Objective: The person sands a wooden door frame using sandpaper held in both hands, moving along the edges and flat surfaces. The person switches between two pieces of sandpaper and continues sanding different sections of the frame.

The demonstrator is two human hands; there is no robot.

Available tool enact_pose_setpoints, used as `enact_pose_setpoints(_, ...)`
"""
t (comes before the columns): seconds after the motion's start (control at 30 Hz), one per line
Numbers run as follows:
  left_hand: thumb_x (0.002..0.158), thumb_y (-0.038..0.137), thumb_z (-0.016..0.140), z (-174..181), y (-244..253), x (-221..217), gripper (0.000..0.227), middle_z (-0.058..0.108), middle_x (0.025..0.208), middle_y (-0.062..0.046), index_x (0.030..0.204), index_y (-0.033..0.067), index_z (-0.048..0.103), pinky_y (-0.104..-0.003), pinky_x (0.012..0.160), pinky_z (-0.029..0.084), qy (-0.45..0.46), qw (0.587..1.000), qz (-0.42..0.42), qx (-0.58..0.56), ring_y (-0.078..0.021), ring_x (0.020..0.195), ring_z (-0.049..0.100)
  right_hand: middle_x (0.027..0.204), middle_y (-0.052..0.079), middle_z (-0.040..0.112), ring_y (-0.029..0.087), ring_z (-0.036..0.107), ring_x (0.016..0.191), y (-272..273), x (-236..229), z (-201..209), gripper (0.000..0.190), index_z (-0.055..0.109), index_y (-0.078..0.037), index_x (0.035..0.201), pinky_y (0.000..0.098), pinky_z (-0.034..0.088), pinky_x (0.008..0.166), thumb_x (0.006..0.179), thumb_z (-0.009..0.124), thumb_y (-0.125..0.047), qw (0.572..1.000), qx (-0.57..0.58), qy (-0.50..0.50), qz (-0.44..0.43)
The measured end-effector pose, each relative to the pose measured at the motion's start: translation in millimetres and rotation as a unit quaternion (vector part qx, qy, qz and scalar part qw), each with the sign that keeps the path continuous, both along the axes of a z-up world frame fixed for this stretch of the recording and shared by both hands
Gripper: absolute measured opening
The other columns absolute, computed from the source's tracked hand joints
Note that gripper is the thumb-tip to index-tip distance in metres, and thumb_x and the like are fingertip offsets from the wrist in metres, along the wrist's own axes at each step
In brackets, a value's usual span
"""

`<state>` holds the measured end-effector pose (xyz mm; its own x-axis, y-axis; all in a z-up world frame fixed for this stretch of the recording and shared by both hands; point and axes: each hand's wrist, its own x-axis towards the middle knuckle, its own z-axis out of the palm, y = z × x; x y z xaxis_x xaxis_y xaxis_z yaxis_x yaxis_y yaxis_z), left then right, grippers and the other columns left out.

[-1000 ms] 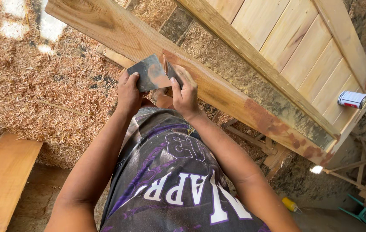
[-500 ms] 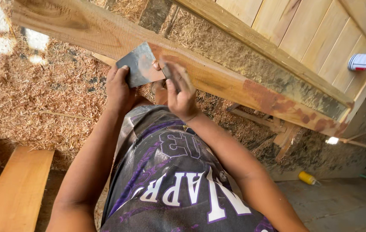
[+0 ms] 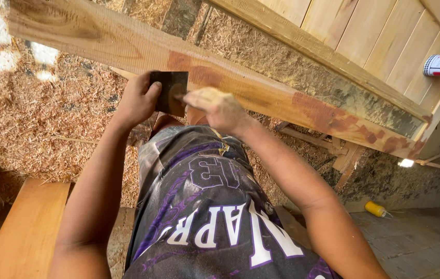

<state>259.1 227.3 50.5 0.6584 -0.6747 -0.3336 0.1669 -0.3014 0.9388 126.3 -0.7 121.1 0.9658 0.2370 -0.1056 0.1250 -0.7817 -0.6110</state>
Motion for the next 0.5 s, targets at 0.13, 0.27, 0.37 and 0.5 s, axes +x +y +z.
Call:
enact_pose_setpoints(0.13, 0.102, 0.010, 0.047, -20, 0, 1, 0.031, 0.067, 0.096, -0.007, 0.126, -0.0038, 0.059, -0.027, 0.071, 0.060, 0.182, 0.966, 0.175, -0.057, -0.0131, 0.080, 0.065, 0.123, 0.007, 0.075, 0.024, 0.074, 0.111, -20, 21, -9, 0.058, 0.073, -0.013, 0.120, 0.0318, 0.062, 0.087, 0.081, 0.037, 0.010, 0.994, 0.085, 0.072, 0.003)
enact_pose_setpoints(0.27, 0.107, 0.009, 0.047, -29, 15, 4, 0.021, 0.066, 0.097, -0.003, 0.119, -0.0030, 0.058, -0.025, 0.068, 0.054, 0.154, 0.946, 0.259, -0.117, -0.0099, 0.079, 0.062, 0.124, 0.006, 0.074, 0.023, 0.071, 0.111, -44, 45, -32, 0.040, 0.071, -0.012, 0.125, 0.0389, 0.061, 0.096, 0.099, 0.044, 0.003, 0.986, -0.017, 0.116, -0.116)
enact_pose_setpoints(0.37, 0.106, 0.008, 0.046, -32, 24, -7, 0.020, 0.064, 0.094, -0.003, 0.118, -0.0012, 0.059, -0.025, 0.061, 0.051, 0.160, 0.942, 0.267, -0.126, -0.0088, 0.073, 0.059, 0.117, 0.007, 0.074, 0.024, 0.069, 0.109, -53, 56, -59, 0.033, 0.071, -0.012, 0.125, 0.0433, 0.057, 0.096, 0.104, 0.046, -0.004, 0.966, -0.120, 0.162, -0.165)
enact_pose_setpoints(0.5, 0.106, 0.007, 0.047, -32, 27, -23, 0.021, 0.066, 0.098, -0.003, 0.120, -0.0014, 0.061, -0.024, 0.066, 0.053, 0.163, 0.936, 0.277, -0.141, -0.0069, 0.077, 0.061, 0.121, 0.009, 0.073, 0.026, 0.068, 0.110, -52, 55, -92, 0.034, 0.072, -0.009, 0.123, 0.0468, 0.055, 0.098, 0.102, 0.047, -0.002, 0.976, -0.178, 0.029, -0.122)
